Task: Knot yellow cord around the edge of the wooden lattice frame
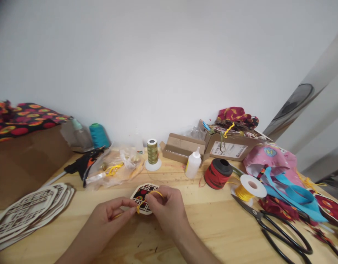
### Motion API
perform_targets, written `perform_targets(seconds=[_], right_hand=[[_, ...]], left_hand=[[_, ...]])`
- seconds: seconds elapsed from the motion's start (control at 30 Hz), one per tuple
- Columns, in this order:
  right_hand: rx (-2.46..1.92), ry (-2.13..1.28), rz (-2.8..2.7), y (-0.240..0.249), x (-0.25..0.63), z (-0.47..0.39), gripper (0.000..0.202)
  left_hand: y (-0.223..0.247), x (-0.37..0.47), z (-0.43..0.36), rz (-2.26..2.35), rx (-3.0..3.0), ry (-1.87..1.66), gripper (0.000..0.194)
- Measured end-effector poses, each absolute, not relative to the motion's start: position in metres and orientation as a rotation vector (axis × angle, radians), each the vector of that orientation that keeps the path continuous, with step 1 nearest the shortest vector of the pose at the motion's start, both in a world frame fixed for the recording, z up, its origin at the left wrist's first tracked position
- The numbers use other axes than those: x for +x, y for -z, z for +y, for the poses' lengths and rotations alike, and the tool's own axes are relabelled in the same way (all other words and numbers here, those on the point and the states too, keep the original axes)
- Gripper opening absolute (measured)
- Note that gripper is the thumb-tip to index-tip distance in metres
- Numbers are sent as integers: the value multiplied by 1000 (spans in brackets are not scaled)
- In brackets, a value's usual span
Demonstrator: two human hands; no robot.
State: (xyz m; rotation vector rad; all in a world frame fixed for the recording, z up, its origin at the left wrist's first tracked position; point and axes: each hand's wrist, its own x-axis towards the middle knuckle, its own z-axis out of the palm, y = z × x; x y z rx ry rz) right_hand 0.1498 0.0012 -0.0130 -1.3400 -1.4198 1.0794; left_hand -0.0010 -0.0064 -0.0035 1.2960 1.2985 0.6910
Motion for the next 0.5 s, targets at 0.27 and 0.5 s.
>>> perform_targets(seconds=[0.27,0.5], right_hand=[[-1333,-998,-1476,12,150,2,27],[-1388,-939,-1443,16,149,2,26]], left_hand=[[10,0,-7,1312,1381,-676,22],[11,0,-7,1325,1466,-651,20]])
